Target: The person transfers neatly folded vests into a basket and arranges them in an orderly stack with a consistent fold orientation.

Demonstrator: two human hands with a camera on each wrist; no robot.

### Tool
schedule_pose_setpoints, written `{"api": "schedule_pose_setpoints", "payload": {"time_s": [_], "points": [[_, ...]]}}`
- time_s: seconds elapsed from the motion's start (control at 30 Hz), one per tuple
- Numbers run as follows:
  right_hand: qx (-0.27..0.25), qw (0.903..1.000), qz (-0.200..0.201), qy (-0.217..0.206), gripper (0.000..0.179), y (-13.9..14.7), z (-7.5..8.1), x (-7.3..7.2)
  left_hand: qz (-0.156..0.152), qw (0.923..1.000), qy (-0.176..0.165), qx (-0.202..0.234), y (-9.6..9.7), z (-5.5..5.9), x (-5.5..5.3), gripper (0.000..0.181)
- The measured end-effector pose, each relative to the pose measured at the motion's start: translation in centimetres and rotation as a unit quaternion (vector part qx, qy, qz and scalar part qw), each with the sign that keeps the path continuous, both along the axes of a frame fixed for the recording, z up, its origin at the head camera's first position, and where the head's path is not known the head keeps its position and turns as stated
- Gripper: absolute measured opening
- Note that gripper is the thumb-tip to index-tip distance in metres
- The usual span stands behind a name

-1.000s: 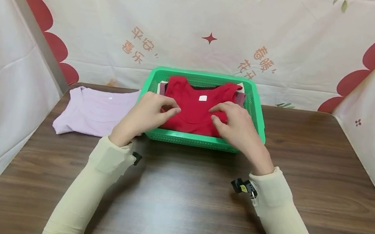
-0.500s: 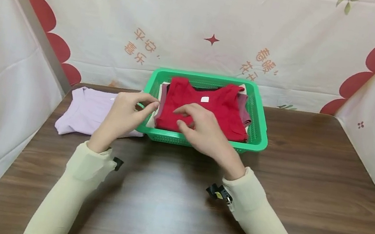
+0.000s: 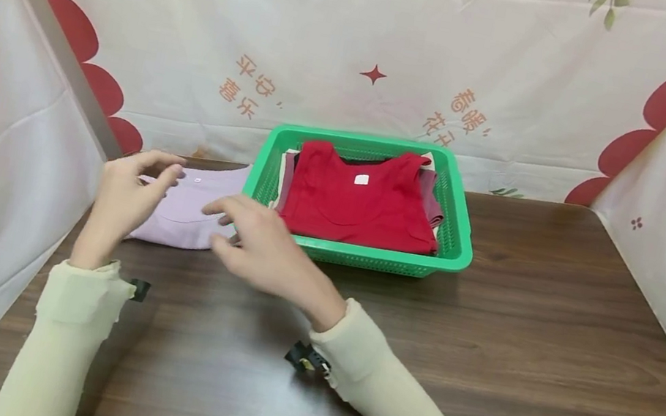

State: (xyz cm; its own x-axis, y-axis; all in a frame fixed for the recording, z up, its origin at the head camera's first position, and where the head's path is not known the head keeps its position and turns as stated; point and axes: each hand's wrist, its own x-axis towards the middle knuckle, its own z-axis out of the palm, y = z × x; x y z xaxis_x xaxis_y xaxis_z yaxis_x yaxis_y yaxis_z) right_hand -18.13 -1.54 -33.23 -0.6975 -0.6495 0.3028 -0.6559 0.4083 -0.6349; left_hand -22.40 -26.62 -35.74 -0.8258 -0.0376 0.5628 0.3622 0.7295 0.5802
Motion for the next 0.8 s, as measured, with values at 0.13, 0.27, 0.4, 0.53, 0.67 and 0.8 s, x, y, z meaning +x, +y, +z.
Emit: {"api": "schedule_pose_setpoints", "payload": {"time_s": [0.13, 0.27, 0.4, 0.53, 0.67, 0.8], "points": [[0.022, 0.9973, 0.041, -0.058, 0.056, -2.3, -1.0, 0.2, 0.052, 0.9972, -0.055, 0.002, -2.9, -1.1, -0.7, 0.025], [0.061, 0.9940, 0.039, -0.082, 0.075, -3.3, -2.9, -0.2, 0.080, 0.9891, -0.121, -0.024, -5.3, -2.2, -1.0, 0.032], [0.095, 0.9905, 0.021, -0.097, 0.085, -3.6, -4.7, -0.7, 0.082, 0.9747, -0.202, -0.048, -6.8, -2.9, -1.0, 0.043], [0.124, 0.9865, 0.001, -0.107, 0.085, -4.0, -5.8, -0.9, 0.065, 0.9598, -0.260, -0.083, -7.4, -3.3, -1.2, 0.051], [0.157, 0.9789, -0.032, -0.126, 0.082, -4.3, -6.5, -1.2, 0.049, 0.9531, -0.281, -0.101, -7.3, -3.4, -1.5, 0.053], [0.180, 0.9712, -0.059, -0.145, 0.079, -4.4, -7.3, -1.5, 0.041, 0.9454, -0.307, -0.102, -7.2, -3.7, -1.5, 0.055]]}}
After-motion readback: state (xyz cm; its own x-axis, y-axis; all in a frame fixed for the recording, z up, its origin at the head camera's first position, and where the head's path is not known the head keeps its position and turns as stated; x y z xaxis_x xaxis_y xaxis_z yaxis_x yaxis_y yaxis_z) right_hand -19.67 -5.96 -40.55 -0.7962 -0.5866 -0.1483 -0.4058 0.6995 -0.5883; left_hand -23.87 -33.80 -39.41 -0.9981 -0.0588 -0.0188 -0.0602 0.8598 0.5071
